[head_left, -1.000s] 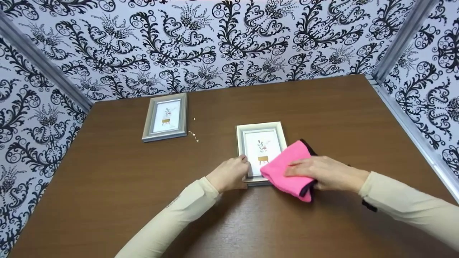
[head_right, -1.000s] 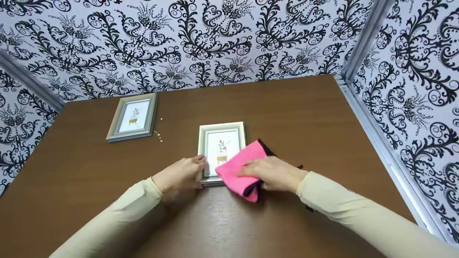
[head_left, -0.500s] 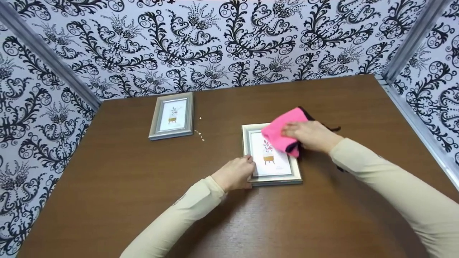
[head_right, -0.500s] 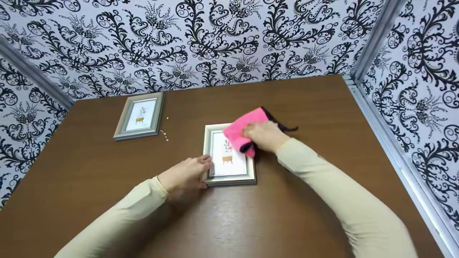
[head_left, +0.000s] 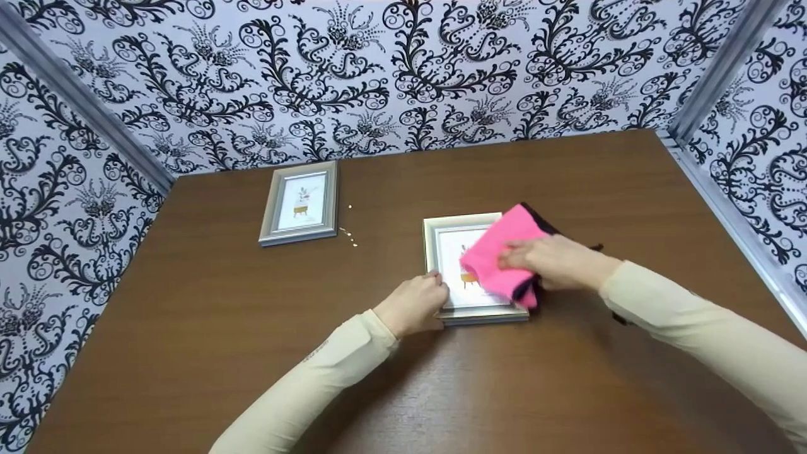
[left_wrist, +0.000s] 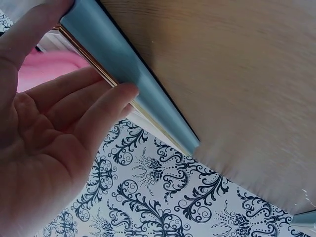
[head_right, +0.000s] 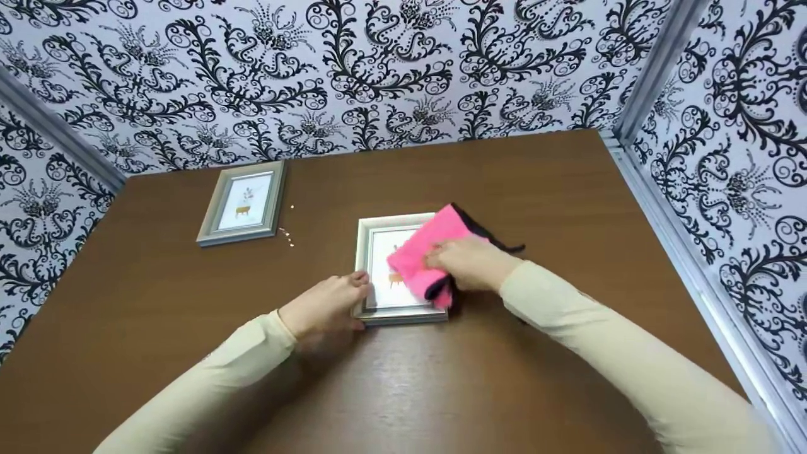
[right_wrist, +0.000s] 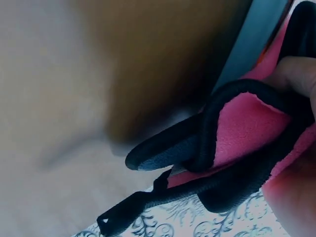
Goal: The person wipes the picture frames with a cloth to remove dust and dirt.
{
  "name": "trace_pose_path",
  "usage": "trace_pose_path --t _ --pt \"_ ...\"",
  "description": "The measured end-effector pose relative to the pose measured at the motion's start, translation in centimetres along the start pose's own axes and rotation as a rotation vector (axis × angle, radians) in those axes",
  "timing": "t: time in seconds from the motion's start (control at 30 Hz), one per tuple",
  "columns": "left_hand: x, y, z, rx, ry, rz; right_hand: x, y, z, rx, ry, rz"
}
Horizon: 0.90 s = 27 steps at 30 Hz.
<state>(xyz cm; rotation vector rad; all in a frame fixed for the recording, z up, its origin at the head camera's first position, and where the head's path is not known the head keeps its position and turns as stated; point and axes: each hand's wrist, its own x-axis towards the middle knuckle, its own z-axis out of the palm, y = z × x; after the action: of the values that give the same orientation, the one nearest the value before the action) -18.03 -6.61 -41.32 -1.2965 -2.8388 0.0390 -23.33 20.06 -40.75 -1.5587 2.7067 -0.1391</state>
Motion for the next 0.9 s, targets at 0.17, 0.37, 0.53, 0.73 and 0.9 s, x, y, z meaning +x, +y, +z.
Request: trace_pose_path --t 0.17,0.37,0.53,0.73,0.9 --pt "0.1 -0.1 0.0 -0.001 0.0 -0.009 -2.0 -2.5 -0.4 0.037 -0.028 -0.079" --pt "-0.1 0.0 0.3 0.02 0.012 0.0 -2.8 -3.8 -0.5 0.061 -0.015 -0.031" --pt "-0.6 0.0 0.7 0.061 0.009 0.004 -1.9 -4.5 0.1 0.062 0.057 0.098" --pt "-1.3 0.6 1.0 0.141 0.042 -0.002 0.8 -4.2 0.5 -0.011 0.136 0.214" --pt "-1.6 1.5 1.3 0.23 0.102 0.009 3.6 -3.1 0.1 -0.012 0.118 0.345"
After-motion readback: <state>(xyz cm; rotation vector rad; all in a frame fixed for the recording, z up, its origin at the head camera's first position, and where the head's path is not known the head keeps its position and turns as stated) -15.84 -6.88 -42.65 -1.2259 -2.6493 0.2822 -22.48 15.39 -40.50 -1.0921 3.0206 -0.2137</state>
